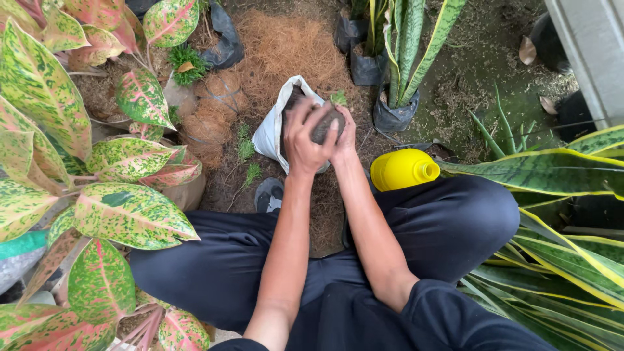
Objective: The person sits on the ground and wraps a plant's root ball with soil and coconut coir. They first press soil around the root ball, then cover it with loose coconut coir, shaping it into a compact bundle.
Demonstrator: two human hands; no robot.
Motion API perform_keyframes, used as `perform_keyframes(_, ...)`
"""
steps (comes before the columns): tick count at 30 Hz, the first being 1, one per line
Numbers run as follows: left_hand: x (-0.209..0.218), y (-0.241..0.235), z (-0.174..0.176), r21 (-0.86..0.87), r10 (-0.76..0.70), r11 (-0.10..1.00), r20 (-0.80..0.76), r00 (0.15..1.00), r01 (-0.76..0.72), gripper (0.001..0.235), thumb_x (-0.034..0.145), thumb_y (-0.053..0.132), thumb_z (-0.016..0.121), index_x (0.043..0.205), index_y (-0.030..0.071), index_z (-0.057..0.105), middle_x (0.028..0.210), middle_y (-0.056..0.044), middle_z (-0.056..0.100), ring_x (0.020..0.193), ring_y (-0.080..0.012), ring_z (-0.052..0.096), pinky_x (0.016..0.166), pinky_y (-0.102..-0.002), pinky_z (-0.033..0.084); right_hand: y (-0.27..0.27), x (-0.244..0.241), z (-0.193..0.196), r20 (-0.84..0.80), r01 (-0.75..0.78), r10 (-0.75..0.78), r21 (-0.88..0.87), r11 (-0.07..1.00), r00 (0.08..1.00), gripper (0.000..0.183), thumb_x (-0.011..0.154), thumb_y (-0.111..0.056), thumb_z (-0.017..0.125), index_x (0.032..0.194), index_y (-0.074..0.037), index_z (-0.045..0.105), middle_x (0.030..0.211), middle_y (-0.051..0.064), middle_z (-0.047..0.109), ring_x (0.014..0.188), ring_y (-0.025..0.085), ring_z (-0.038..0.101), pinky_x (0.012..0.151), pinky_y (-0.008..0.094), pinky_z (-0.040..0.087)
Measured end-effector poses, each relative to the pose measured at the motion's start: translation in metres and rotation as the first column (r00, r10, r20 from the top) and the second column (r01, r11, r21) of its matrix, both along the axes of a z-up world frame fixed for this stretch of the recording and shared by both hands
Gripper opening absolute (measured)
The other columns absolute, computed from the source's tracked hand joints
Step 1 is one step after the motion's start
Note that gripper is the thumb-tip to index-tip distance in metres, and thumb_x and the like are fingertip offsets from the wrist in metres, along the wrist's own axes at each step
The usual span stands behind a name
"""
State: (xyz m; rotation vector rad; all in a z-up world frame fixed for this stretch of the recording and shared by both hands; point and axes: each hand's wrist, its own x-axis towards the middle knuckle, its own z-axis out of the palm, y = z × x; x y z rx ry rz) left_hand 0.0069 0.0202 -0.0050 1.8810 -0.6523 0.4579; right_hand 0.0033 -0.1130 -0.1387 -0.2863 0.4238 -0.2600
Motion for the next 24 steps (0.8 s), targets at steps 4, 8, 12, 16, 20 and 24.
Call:
perform_keyframes(4, -0.011, -0.004, 0.015, -0.074, -0.019, 0.997, 0.017, 1.000, 0.021, 0.019, 0.087, 0.011, 0.069, 0.101, 0.003, 0.078, 0.113, -0.014, 0.075, 0.111, -0.0345, 0.071, 0.103, -0.047, 0.056, -0.007, 0.006, -0.025, 0.107, -0.045, 0.043, 0.009, 0.999, 0.993, 0.016, 0.102, -0.018, 0.056, 0.100, -0.004, 0.066, 0.093, 0.012, 0.070, 0.088, 0.025, 0.068, 0.083, 0.036, 0.058)
perform_keyframes(8, -0.023, -0.011, 0.005, -0.170, 0.079, 0.983, 0.037, 0.996, -0.072, 0.011, 0.089, 0.004, 0.068, 0.097, 0.002, 0.076, 0.109, -0.013, 0.075, 0.110, -0.0348, 0.074, 0.101, -0.044, 0.059, -0.014, -0.003, -0.042, 0.037, -0.067, 0.068, -0.017, 0.998, 0.997, 0.018, 0.098, -0.016, 0.056, 0.094, -0.002, 0.065, 0.092, 0.012, 0.069, 0.087, 0.024, 0.068, 0.084, 0.035, 0.058)
perform_keyframes(12, -0.026, -0.014, -0.002, -0.166, 0.104, 0.981, 0.029, 0.994, -0.098, 0.013, 0.086, 0.003, 0.067, 0.095, 0.000, 0.076, 0.107, -0.014, 0.076, 0.107, -0.0364, 0.073, 0.099, -0.044, 0.059, -0.010, -0.004, -0.033, 0.060, -0.057, 0.063, -0.095, 0.994, 0.996, 0.015, 0.100, -0.014, 0.059, 0.098, -0.002, 0.066, 0.094, 0.012, 0.070, 0.088, 0.023, 0.067, 0.085, 0.034, 0.057)
perform_keyframes(16, -0.009, -0.011, -0.007, -0.240, 0.004, 0.970, -0.092, 0.996, -0.026, 0.021, 0.094, 0.012, 0.064, 0.107, 0.001, 0.077, 0.121, -0.018, 0.071, 0.120, -0.0326, 0.068, 0.106, -0.044, 0.055, -0.002, -0.004, 0.010, -0.007, -0.072, 0.071, -0.056, 0.996, 0.997, 0.020, 0.102, -0.025, 0.059, 0.100, -0.007, 0.067, 0.095, 0.009, 0.070, 0.086, 0.023, 0.068, 0.083, 0.038, 0.057)
perform_keyframes(20, 0.006, -0.002, -0.027, -0.322, -0.068, 0.947, -0.153, 0.986, 0.015, 0.038, 0.103, 0.030, 0.061, 0.120, -0.001, 0.073, 0.138, -0.020, 0.063, 0.133, -0.0307, 0.059, 0.114, -0.044, 0.046, -0.002, -0.009, 0.066, -0.032, -0.194, 0.195, 0.025, 0.981, 0.980, 0.051, 0.102, -0.051, 0.051, 0.123, -0.007, 0.063, 0.110, 0.008, 0.072, 0.100, 0.022, 0.068, 0.097, 0.041, 0.053)
perform_keyframes(24, 0.022, 0.002, -0.054, -0.634, -0.252, 0.714, -0.627, 0.737, -0.296, 0.043, 0.104, 0.039, 0.059, 0.123, 0.003, 0.070, 0.128, -0.016, 0.070, 0.123, -0.0286, 0.066, 0.108, -0.042, 0.052, 0.005, -0.011, 0.098, 0.012, -0.307, 0.307, 0.009, 0.952, 0.952, 0.087, 0.091, -0.073, 0.041, 0.142, -0.004, 0.054, 0.129, 0.012, 0.069, 0.122, 0.024, 0.064, 0.113, 0.044, 0.046)
